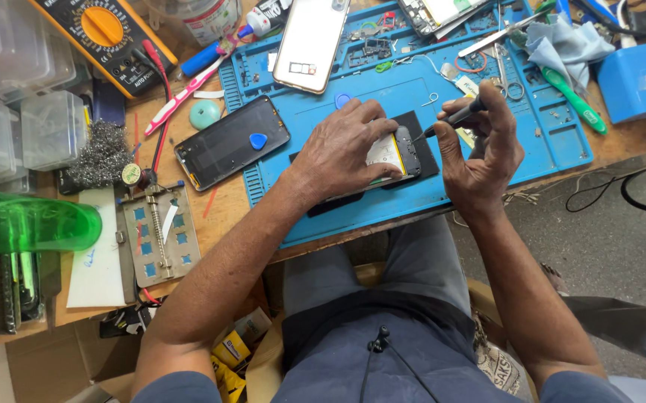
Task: The person repairs a smartphone at a workbench. They handle the phone, open its back cover, use a screwdriver on internal components, and use tweezers to work on the exposed battery and internals, manipulating small parts on a blue repair mat.
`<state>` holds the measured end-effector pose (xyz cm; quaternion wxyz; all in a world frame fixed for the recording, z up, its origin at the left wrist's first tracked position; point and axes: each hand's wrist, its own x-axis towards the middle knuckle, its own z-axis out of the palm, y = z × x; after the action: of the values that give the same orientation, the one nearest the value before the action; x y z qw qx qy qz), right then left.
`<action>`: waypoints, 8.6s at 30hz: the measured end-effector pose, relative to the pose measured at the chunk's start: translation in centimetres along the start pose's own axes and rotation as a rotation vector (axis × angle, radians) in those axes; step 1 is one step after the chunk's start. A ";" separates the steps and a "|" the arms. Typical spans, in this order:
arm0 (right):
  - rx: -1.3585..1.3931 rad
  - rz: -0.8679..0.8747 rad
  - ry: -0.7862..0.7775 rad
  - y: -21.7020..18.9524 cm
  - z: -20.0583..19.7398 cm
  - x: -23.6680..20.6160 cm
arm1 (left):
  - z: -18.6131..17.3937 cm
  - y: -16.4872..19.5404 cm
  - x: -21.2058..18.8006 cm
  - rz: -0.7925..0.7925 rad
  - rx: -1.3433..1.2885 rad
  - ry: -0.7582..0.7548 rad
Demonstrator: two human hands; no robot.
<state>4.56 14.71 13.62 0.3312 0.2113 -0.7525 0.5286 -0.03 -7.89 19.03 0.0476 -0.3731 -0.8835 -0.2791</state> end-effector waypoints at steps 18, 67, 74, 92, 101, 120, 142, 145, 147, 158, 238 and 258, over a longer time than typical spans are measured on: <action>-0.252 -0.067 -0.167 -2.6 0.3 3.8 | 0.0 -0.2 0.1 0.013 -0.005 -0.005; -0.093 0.005 -0.197 -4.7 -0.7 5.4 | 1.7 -1.3 3.4 0.065 -0.869 0.074; -0.146 -0.001 -0.230 -4.8 -1.1 5.1 | 1.8 -1.1 3.4 0.029 -1.015 0.039; -0.158 -0.032 -0.284 -6.0 -0.9 4.0 | 1.2 -0.8 3.2 0.084 -0.699 -0.001; 0.020 0.075 -0.277 -5.8 -1.2 3.2 | -1.4 -1.6 1.8 0.099 -0.253 0.008; 0.158 0.106 0.108 -2.9 -1.4 -0.9 | -9.5 -5.8 -8.7 -0.099 0.362 0.171; -0.016 -0.026 -0.047 -1.6 1.3 -0.1 | -2.2 -0.6 -0.3 -0.066 0.018 -0.134; -0.011 -0.005 -0.049 -1.4 1.6 0.1 | -1.9 -1.2 -0.2 -0.057 -0.014 -0.131; -0.010 0.005 -0.043 -1.5 1.8 0.2 | -1.9 -1.5 -0.3 -0.064 -0.035 -0.125; -0.306 -0.116 -0.094 -3.6 2.8 3.2 | -2.2 -1.9 -0.7 -0.070 -0.065 -0.103; -0.223 -0.061 -0.308 -6.3 0.3 5.4 | 0.2 -2.5 2.4 0.011 -0.809 -0.033; -0.013 0.067 -0.315 -4.9 1.0 5.1 | 1.0 -2.4 2.7 -0.016 -0.677 0.071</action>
<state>4.03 12.19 20.34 0.1926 0.2642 -0.8051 0.4948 -3.45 -7.02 17.83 -0.0504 -0.3511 -0.7415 -0.5696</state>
